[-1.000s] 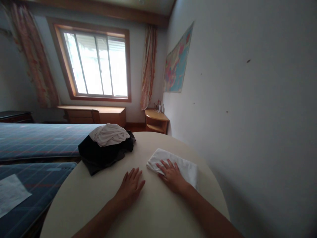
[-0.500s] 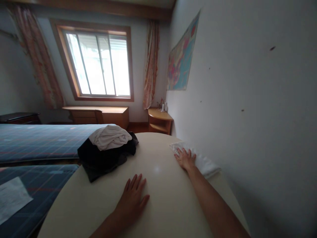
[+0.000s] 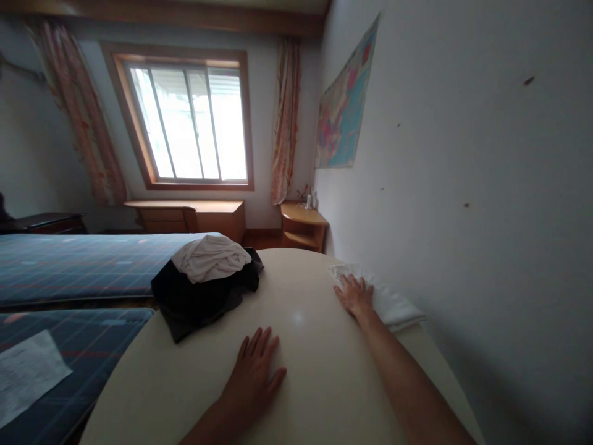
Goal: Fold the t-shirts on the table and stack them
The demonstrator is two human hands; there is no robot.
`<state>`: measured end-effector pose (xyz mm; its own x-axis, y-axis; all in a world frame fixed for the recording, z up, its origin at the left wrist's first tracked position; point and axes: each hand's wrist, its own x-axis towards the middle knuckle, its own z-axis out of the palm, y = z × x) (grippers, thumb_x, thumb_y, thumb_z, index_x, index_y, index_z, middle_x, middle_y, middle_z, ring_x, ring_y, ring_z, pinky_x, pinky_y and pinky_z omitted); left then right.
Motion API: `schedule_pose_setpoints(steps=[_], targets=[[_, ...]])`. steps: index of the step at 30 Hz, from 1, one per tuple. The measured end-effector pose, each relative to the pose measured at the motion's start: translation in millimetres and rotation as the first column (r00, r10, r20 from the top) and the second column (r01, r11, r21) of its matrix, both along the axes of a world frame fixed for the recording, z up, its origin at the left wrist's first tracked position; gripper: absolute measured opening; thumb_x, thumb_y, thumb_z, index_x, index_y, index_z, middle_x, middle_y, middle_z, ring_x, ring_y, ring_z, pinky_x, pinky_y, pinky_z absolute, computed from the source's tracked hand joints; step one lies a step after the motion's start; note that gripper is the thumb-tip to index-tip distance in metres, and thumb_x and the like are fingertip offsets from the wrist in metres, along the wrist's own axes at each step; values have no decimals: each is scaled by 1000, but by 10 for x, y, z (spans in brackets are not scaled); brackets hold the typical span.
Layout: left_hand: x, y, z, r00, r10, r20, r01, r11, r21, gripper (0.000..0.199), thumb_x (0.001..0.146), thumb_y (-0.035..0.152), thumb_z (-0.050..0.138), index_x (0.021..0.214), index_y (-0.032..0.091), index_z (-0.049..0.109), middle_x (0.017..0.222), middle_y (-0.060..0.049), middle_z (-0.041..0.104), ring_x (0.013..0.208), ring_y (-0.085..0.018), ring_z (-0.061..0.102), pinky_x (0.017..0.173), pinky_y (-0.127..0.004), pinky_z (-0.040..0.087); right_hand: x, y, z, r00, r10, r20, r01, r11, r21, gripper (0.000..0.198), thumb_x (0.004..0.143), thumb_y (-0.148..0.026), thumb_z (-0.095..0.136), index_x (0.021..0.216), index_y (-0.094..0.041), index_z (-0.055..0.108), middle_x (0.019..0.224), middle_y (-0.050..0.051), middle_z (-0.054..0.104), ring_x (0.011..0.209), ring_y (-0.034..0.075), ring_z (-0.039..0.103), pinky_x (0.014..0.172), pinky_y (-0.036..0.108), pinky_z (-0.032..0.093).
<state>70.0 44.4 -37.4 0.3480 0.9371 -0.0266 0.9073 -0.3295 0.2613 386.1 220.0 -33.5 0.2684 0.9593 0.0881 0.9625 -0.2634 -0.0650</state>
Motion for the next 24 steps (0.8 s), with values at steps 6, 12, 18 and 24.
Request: schedule_pose_setpoints(steps=[6, 12, 18, 24], targets=[[-19, 6, -41, 999, -14, 47, 11, 999, 51, 63, 93, 50, 39, 147, 19, 42, 160, -10, 26, 149, -29, 16, 120, -54, 13, -325, -382, 46, 989, 144, -16, -144, 988, -53, 72, 96, -56, 24, 152, -12, 32, 162, 11, 19, 148, 32, 11, 116, 50, 8], [-1, -22, 47, 999, 5, 43, -7, 999, 36, 63, 93, 48, 40, 147, 16, 42, 159, -12, 29, 149, -29, 18, 121, -52, 12, -650, -928, -38, 962, 249, -111, -259, 962, -82, 79, 94, -61, 24, 154, -9, 26, 161, 15, 21, 148, 30, 15, 117, 46, 11], [-23, -34, -7, 997, 2, 79, -8, 997, 73, 62, 92, 47, 44, 145, 16, 44, 158, -11, 31, 148, -28, 20, 121, -49, 14, -692, -1301, -119, 937, 321, -139, -326, 945, -19, 80, 94, -63, 25, 154, -11, 28, 162, 12, 19, 149, 29, 13, 119, 44, 8], [-121, 226, 101, 977, 69, 199, -111, 972, 205, 52, 93, 42, 45, 135, 12, 54, 144, -14, 51, 133, -24, 47, 114, -37, 34, -644, -1356, -80, 928, 345, -140, -352, 935, -28, 78, 94, -62, 26, 153, -13, 30, 161, 11, 22, 149, 29, 15, 119, 43, 9]])
